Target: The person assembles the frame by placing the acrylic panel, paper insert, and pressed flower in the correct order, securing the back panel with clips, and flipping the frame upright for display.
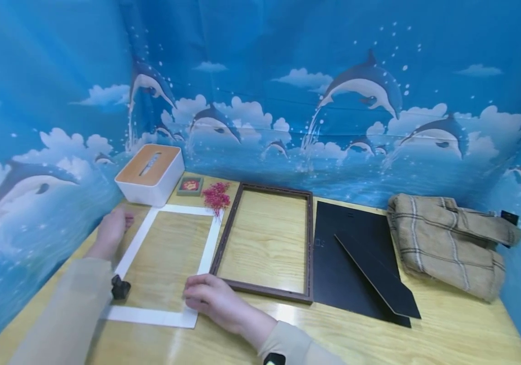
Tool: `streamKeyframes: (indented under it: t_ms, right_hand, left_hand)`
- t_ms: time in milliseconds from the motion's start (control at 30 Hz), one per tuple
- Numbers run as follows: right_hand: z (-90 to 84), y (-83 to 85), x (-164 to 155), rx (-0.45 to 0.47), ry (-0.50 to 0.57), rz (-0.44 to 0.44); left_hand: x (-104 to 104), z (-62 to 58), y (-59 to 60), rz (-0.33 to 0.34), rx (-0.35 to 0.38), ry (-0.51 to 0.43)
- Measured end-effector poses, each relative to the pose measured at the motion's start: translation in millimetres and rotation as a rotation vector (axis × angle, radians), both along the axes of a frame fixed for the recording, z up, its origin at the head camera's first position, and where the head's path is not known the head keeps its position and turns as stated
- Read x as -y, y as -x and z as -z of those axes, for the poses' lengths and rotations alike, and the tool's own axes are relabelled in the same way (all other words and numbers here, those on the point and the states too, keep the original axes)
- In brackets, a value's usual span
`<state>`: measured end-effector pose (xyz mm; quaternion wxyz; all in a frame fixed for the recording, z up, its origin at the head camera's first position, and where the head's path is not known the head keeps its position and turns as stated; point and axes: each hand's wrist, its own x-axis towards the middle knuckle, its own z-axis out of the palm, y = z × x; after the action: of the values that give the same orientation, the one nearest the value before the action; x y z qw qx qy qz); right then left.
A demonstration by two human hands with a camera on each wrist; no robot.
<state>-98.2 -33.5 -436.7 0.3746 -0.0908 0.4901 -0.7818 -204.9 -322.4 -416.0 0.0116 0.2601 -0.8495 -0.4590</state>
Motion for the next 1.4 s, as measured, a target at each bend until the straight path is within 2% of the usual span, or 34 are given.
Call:
streamKeyframes:
  t_ms: [133,267,367,433,533,700,900,1033,1167,1300,1400]
  right_hand:
    - [5.0,1.0,5,0.078,0.045,0.033]
    - [7.6,1.0,9,0.139,0.089,0.058]
    - [7.5,0.0,14,0.178,0.118,0.080]
    - [7.2,-0.7,17,0.190,0.124,0.092]
    - [6.5,-1.6,22,0.200,0.119,0.116]
    - [6.7,-2.4,26,0.207,0.099,0.166]
    - [6.1,-1.0,29,0.196,0.066,0.187]
    - [3.0,-0.8,30,0.191,0.061,0.182]
    - [0.3,-1.9,34,0.229,0.096,0.187]
    - [-0.2,-3.0,40,0.224,0.113,0.222]
    - [-0.5,-1.4,44,0.144,0.067,0.212]
  left_hand:
    - [7,10.8,6.2,-0.015,-0.035,-0.008]
    - [28,39.9,21.3,-0.036,-0.040,-0.027]
    - [44,62.3,31.3,-0.065,-0.032,-0.091]
    - [50,71.1,35.3,-0.095,-0.044,-0.141]
    - [54,77.3,37.5,-0.118,-0.056,-0.199]
    - [55,78.6,35.6,-0.134,-0.051,-0.257]
    - [53,74.7,31.5,-0.163,-0.085,-0.397]
    - [44,62.3,24.5,-0.193,-0.122,-0.474]
    - [24,36.6,11.1,-0.218,-0.134,-0.499]
    - [29,43.6,15.9,-0.217,-0.122,-0.515]
    - [46,59.5,24.3,-0.173,-0.095,-0.538]
